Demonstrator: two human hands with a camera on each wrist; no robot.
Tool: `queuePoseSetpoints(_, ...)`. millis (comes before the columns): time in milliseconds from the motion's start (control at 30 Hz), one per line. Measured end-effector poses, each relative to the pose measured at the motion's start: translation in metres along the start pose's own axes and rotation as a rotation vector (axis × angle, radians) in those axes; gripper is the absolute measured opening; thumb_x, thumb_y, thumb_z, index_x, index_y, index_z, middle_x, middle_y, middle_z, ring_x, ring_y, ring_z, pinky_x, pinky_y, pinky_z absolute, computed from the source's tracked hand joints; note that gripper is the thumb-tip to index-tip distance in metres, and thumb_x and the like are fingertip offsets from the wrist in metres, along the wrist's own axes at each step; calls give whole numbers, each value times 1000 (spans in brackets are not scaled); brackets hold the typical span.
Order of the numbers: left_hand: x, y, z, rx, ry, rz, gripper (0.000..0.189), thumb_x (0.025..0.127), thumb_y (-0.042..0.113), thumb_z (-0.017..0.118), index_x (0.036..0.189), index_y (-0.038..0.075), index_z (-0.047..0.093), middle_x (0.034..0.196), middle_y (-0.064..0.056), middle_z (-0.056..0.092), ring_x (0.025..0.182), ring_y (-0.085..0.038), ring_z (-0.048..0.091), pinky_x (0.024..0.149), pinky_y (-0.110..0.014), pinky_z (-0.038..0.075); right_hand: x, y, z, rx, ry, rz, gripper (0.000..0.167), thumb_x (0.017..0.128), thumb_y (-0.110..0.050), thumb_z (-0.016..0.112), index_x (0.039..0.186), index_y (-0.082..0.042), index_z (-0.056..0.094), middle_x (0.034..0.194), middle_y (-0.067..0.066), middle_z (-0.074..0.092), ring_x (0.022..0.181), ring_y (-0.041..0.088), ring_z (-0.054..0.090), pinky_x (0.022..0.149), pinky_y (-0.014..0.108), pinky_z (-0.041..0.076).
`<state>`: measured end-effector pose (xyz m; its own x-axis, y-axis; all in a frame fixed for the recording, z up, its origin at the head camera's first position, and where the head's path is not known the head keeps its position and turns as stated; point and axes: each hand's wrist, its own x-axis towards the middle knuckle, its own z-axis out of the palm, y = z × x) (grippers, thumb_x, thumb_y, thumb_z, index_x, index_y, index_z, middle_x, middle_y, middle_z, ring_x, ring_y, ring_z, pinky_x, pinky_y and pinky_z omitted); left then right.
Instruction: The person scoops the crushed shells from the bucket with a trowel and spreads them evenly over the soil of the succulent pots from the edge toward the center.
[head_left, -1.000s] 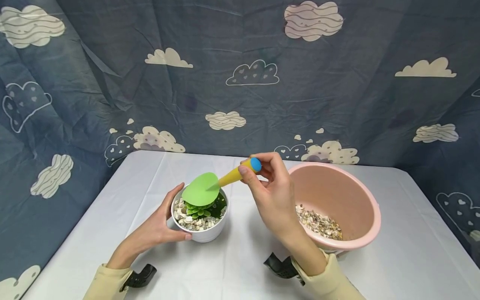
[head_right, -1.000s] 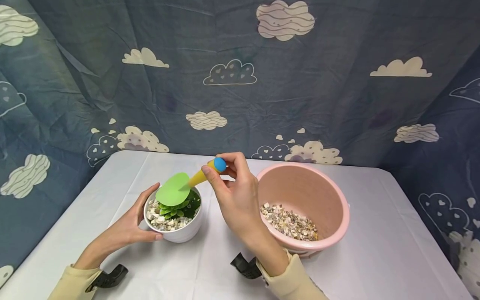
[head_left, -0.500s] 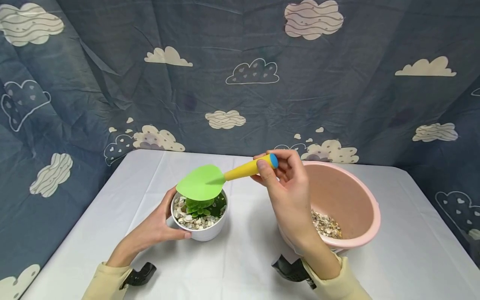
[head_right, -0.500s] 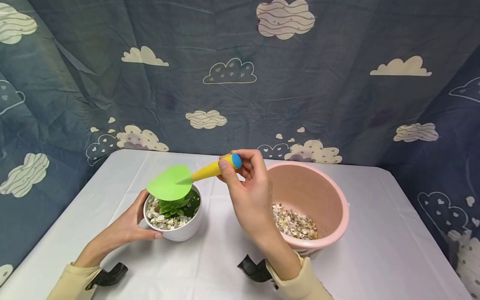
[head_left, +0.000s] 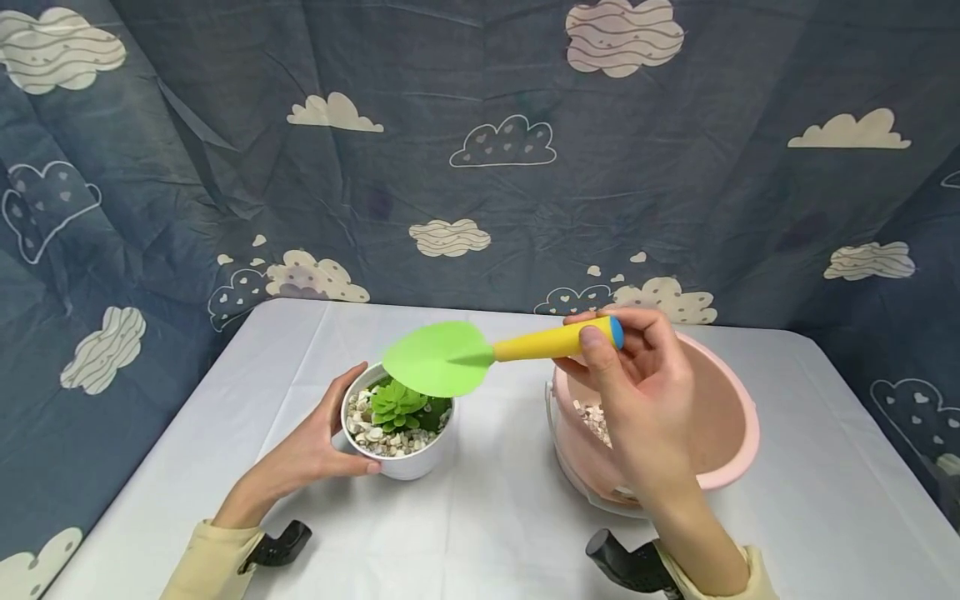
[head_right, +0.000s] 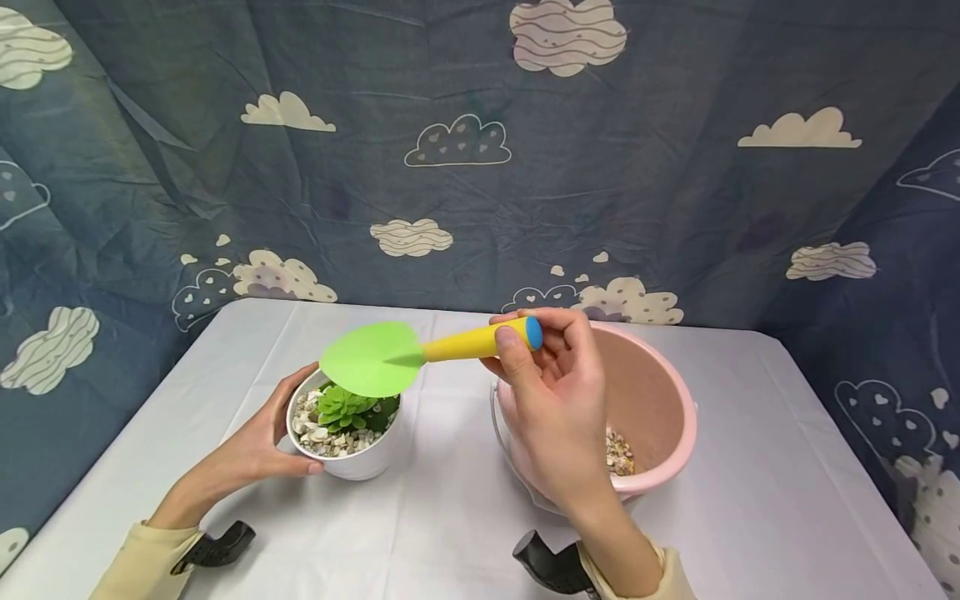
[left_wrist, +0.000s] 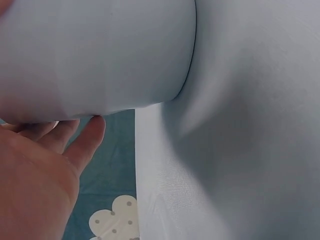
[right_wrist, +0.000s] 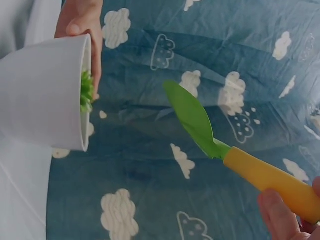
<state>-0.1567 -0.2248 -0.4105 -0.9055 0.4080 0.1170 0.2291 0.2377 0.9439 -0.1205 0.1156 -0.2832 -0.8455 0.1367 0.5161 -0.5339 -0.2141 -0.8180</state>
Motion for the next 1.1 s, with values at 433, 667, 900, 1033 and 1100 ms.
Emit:
queuePoseSetpoints(433,-6,3,15,72,102,-37,122,66,12,90,157,12,10,151,-22,29,133,-43,37,109,-63,24,-8,-21,-39,-21,145,-43,22,93,10,58,114,15,50,109,29,60,98,32,66,80,43,55)
queuePoseSetpoints(667,-8,7,17,121,117,-26,122,67,15,91,158,15,9,157,-18,22,139,-45,26,109,-68,15,-6,-22,-66,92,174,-52,23,92,14,57,113,15,51,108,27,61,96,33,66,78,44,53)
queuePoseSetpoints(900,-6,31,18,257,204,54,107,71,25,89,155,34,23,158,4,24,144,-33,20,108,-68,18,-5,-30,-92,85,290,-8,25,92,12,58,114,19,50,110,30,63,93,33,68,75,43,55)
queuePoseSetpoints(1033,-2,48,26,315,260,160,92,77,21,86,152,31,34,153,5,33,141,-24,29,109,-60,25,-5,-33,-102,37,340,-8,28,91,7,62,114,18,51,111,30,63,94,33,68,72,41,55)
queuePoseSetpoints(1100,0,55,33,338,286,220,81,81,16,82,149,27,40,150,4,39,138,-21,35,110,-52,30,-5,-34,-106,27,348,-18,28,92,6,62,115,18,51,111,31,62,95,33,68,72,41,55)
